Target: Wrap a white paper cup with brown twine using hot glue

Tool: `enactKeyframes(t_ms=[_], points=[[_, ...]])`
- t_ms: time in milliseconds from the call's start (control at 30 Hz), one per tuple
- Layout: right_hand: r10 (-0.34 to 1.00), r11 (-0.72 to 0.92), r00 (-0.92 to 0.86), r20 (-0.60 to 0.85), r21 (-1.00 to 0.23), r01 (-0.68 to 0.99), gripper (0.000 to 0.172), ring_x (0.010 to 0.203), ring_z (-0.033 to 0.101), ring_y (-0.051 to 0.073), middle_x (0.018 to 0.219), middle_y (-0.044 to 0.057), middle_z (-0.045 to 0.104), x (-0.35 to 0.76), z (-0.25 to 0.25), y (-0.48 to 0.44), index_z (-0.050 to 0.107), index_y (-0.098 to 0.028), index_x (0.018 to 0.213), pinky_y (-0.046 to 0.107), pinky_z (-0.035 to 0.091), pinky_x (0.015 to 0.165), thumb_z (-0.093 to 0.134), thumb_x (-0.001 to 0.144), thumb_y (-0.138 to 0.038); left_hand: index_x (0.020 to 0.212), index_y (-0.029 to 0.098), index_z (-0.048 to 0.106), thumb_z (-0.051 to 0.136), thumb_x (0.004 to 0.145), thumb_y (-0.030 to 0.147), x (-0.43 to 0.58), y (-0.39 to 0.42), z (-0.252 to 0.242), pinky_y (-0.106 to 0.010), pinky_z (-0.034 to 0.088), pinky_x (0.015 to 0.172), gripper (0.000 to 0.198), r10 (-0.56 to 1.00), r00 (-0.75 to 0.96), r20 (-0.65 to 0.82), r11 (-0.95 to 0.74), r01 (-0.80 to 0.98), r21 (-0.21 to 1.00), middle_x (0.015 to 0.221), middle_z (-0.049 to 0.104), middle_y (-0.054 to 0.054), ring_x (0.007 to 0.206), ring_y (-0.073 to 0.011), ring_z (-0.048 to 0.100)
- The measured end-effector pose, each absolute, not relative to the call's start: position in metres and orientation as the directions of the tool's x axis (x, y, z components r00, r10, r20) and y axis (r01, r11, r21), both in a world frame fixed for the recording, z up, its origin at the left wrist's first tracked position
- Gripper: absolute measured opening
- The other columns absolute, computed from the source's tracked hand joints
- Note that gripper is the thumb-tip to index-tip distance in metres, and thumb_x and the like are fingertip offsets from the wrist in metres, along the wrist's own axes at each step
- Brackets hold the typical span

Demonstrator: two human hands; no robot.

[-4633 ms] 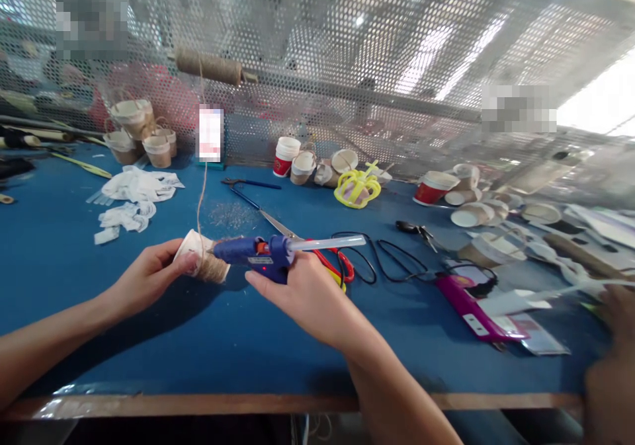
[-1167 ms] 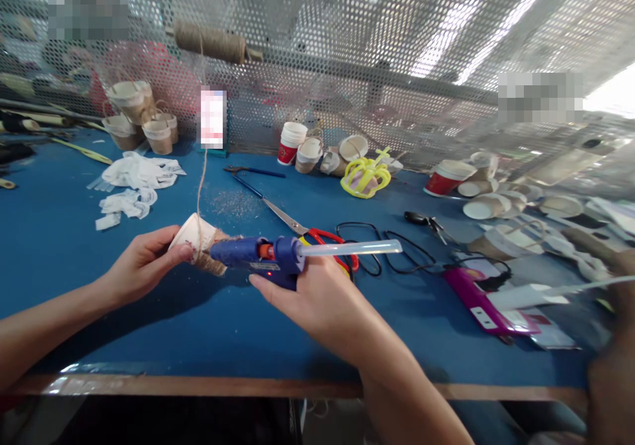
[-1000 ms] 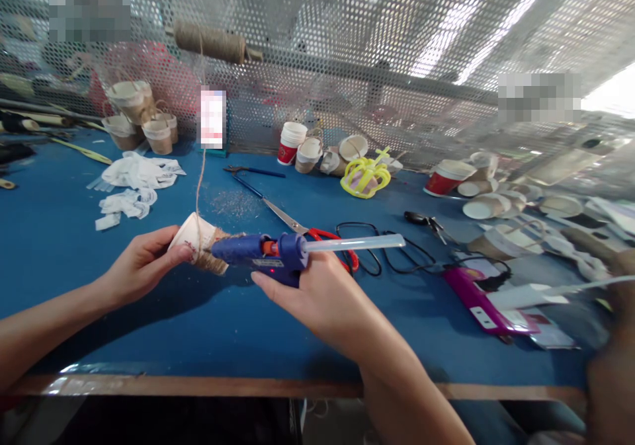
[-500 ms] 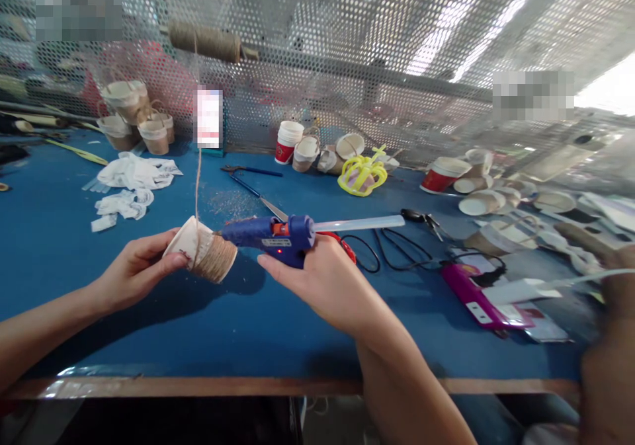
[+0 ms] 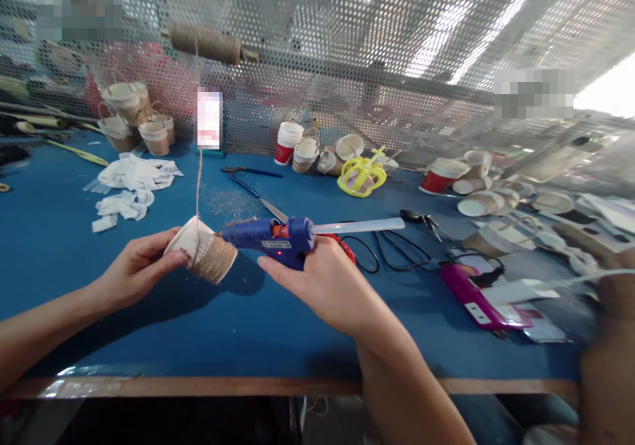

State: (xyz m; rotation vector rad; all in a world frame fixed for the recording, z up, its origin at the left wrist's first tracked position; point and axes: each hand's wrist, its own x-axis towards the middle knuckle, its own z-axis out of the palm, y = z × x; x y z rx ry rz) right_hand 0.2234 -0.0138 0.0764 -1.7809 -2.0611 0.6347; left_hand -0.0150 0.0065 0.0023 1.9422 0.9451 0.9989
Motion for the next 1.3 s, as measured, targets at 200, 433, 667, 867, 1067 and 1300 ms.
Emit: enactKeyframes(t_ms=[200, 433, 667, 867, 1067, 1300], points=[[0.980, 0.165, -0.200, -0.003, -0.558, 0.814, 0.028, 0.043, 0.044, 0.012, 0.045, -0.003, 0.048, 0.226, 0.072, -0.013, 0.053, -0.022, 0.057, 0.024, 0.037, 0.039, 0.053, 0.070, -0.046, 0.070, 0.014, 0.052, 0.045, 0.082, 0.028, -0.013, 0.007, 0.003, -0.022, 0.039, 0.061, 0.019, 0.882, 0.378, 0.282, -0.395, 0.264, 0.880, 0.070, 0.053, -0.001, 0.065, -0.0118, 0.045], [0.958, 0.279, -0.266, 0.105, -0.560, 0.781, 0.019, 0.056, 0.056, 0.017, 0.060, 0.000, 0.063, 0.220, 0.067, -0.015, 0.062, -0.021, 0.067, 0.027, 0.047, 0.051, 0.057, 0.068, -0.039, 0.075, 0.013, 0.056, 0.045, 0.081, 0.028, -0.011, 0.008, 0.003, -0.020, 0.036, 0.056, 0.019, 0.903, 0.345, 0.258, -0.359, 0.271, 0.893, 0.066, 0.051, 0.001, 0.060, -0.0099, 0.042], [0.962, 0.265, -0.251, 0.107, -0.576, 0.773, 0.017, 0.052, 0.055, 0.015, 0.057, 0.000, 0.062, 0.219, 0.069, -0.014, 0.060, -0.021, 0.062, 0.026, 0.046, 0.048, 0.058, 0.067, -0.038, 0.076, 0.014, 0.055, 0.045, 0.082, 0.028, -0.012, 0.008, 0.003, -0.022, 0.038, 0.061, 0.019, 0.899, 0.356, 0.256, -0.359, 0.261, 0.896, 0.069, 0.052, 0.000, 0.065, -0.0117, 0.045], [0.981, 0.170, -0.191, 0.026, -0.582, 0.795, 0.028, 0.035, 0.037, 0.009, 0.037, -0.006, 0.041, 0.225, 0.072, -0.011, 0.050, -0.021, 0.054, 0.023, 0.032, 0.035, 0.057, 0.069, -0.045, 0.071, 0.015, 0.051, 0.045, 0.082, 0.027, -0.013, 0.007, 0.003, -0.023, 0.038, 0.064, 0.018, 0.866, 0.404, 0.293, -0.407, 0.232, 0.884, 0.069, 0.047, 0.000, 0.069, -0.0130, 0.046], [0.987, 0.121, -0.162, -0.015, -0.596, 0.793, 0.036, 0.035, 0.040, 0.009, 0.036, -0.005, 0.043, 0.223, 0.070, -0.008, 0.044, -0.020, 0.047, 0.023, 0.029, 0.036, 0.057, 0.069, -0.045, 0.068, 0.015, 0.050, 0.043, 0.083, 0.026, -0.013, 0.007, 0.003, -0.023, 0.038, 0.064, 0.020, 0.828, 0.448, 0.336, -0.472, 0.236, 0.849, 0.069, 0.044, 0.000, 0.070, -0.0132, 0.045], [0.991, 0.015, -0.115, -0.074, -0.779, 0.626, 0.028, 0.037, 0.043, 0.008, 0.041, -0.005, 0.047, 0.222, 0.068, 0.008, 0.050, -0.018, 0.059, 0.022, 0.036, 0.041, 0.061, 0.065, -0.042, 0.068, 0.015, 0.051, 0.045, 0.081, 0.030, -0.013, 0.005, 0.007, -0.023, 0.038, 0.063, 0.021, 0.874, 0.401, 0.276, -0.406, 0.287, 0.867, 0.066, 0.046, 0.001, 0.068, -0.0133, 0.046]])
